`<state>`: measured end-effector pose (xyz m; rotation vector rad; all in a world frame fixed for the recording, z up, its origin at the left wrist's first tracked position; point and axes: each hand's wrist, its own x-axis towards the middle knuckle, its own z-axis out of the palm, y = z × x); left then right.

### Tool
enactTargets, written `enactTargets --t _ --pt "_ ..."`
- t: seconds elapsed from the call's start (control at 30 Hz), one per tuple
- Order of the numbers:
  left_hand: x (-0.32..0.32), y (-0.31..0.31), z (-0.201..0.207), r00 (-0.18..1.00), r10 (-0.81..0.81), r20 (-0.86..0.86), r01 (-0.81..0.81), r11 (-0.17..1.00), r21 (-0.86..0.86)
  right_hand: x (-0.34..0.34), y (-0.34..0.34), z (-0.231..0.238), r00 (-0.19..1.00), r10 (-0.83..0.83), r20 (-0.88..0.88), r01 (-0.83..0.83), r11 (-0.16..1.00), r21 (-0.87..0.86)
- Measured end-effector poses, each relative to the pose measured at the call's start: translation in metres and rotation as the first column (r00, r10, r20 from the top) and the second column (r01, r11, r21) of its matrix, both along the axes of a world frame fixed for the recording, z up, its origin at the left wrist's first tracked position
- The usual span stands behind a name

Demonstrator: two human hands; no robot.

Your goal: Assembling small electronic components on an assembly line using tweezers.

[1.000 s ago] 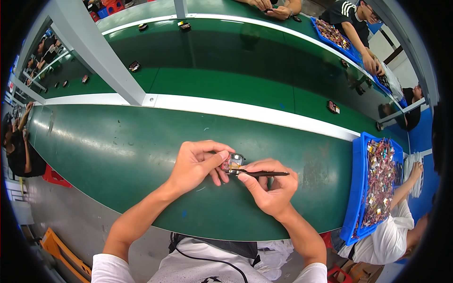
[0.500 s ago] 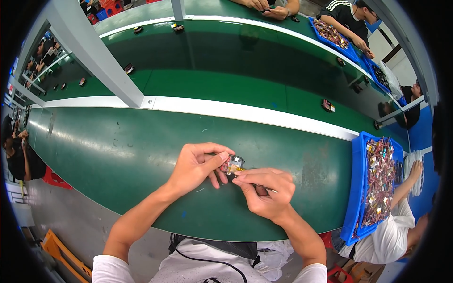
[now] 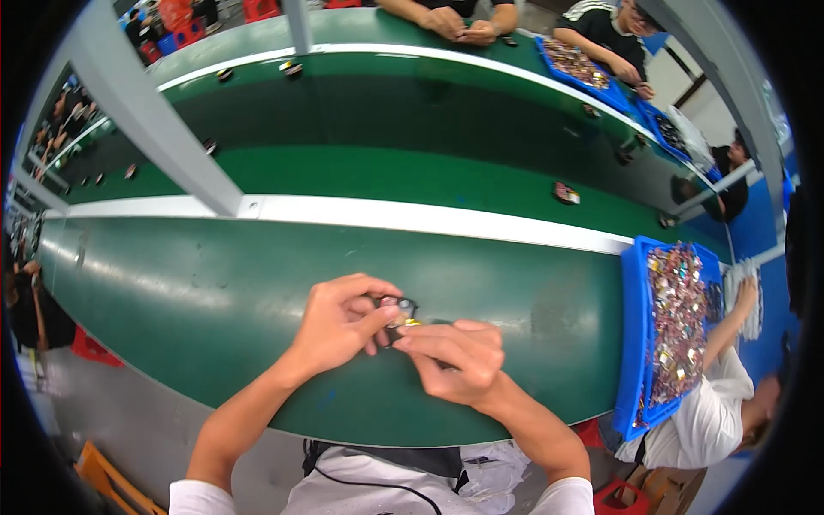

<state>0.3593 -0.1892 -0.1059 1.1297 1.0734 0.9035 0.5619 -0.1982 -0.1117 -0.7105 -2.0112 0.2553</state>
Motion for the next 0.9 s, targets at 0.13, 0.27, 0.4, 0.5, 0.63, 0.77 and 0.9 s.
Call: enactTargets --t 0.13,0.27,0.4,0.5,0.63,0.77,0.9 --pt "-0.002 -0.003 -0.001 0.998 0.054 -0.024 -0.054 0.998 -0.017 -0.004 0.0 -0.01 0.997 0.026 -0.069 -0.03 0.998 -0.053" --pt "-0.005 0.002 0.003 0.996 0.02 0.091 -0.011 0.995 -0.096 -0.004 0.002 -0.006 0.988 0.034 -0.15 -0.048 0.995 -0.091" --pt "-0.004 0.005 0.004 0.982 0.046 0.181 -0.015 0.986 -0.166 0.0 -0.001 -0.006 0.99 0.02 -0.142 -0.026 0.999 -0.044" --pt "-0.003 0.006 0.001 0.982 0.033 0.184 0.001 0.983 -0.182 0.001 -0.003 -0.005 0.998 -0.017 -0.061 0.021 0.998 0.063" --pt "0.004 0.004 0.004 0.994 0.026 0.108 -0.012 0.992 -0.126 0.002 -0.004 -0.015 1.0 -0.022 0.008 0.021 0.987 0.162" --pt "0.007 0.0 -0.003 0.996 0.057 0.062 -0.054 0.997 -0.053 0.0 -0.002 -0.014 1.0 -0.023 -0.014 0.024 0.996 0.09" --pt "0.011 -0.003 -0.005 0.997 0.072 0.013 -0.072 0.997 -0.02 -0.001 -0.003 -0.015 1.0 -0.027 -0.012 0.028 0.996 0.081"
